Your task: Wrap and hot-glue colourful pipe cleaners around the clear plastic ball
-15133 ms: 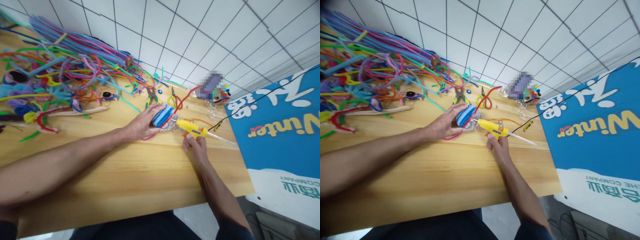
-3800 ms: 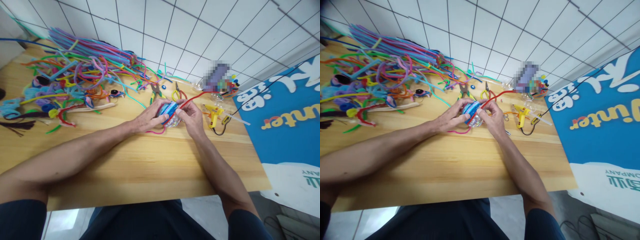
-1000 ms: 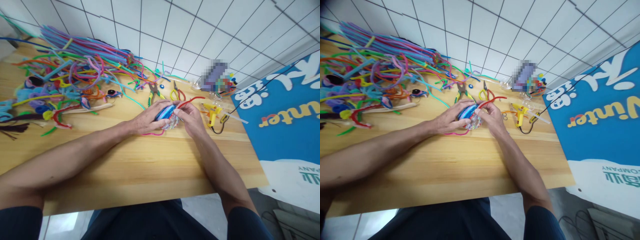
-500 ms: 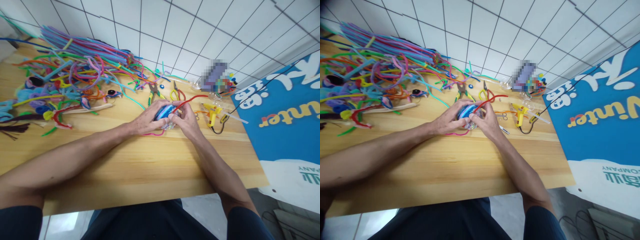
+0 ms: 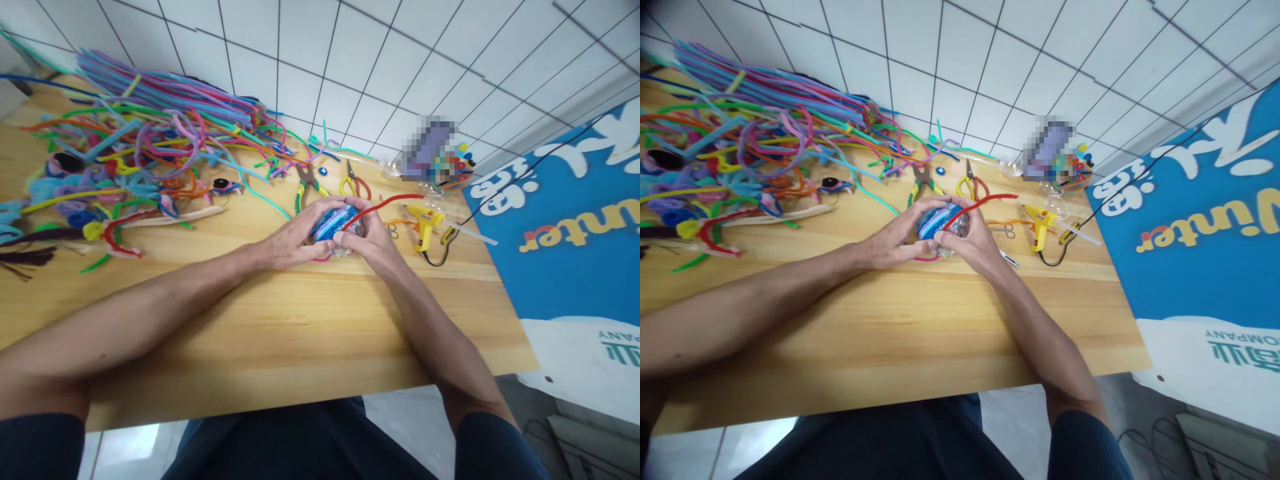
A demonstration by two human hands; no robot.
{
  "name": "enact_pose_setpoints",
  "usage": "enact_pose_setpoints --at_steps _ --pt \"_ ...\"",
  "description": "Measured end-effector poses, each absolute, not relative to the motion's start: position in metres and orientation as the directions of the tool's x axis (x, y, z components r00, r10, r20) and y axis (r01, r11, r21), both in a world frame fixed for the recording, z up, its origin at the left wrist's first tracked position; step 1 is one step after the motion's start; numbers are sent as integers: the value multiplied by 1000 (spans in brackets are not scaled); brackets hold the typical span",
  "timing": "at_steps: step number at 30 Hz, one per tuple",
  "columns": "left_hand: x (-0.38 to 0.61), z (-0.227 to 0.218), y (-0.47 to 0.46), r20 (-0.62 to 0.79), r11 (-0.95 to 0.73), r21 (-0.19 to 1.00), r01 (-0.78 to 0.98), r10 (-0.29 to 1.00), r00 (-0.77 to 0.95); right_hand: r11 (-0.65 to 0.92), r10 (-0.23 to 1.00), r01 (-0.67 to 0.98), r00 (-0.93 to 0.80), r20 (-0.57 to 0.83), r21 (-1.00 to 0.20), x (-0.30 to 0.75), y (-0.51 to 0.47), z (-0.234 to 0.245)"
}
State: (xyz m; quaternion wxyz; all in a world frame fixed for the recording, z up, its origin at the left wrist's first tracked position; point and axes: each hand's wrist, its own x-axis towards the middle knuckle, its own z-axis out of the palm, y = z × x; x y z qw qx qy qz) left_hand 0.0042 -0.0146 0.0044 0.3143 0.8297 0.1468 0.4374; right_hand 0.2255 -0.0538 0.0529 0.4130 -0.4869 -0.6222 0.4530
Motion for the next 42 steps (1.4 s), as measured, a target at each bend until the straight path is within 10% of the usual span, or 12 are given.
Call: enact_pose_setpoints --at_steps 7,42 --pt "4 -4 -13 631 -788 611 68 538 559 272 960 422 -59 274 -864 225 -55 46" --pt "9 3 -19 690 -812 573 114 552 468 177 984 272 -30 176 -946 225 -52 42"
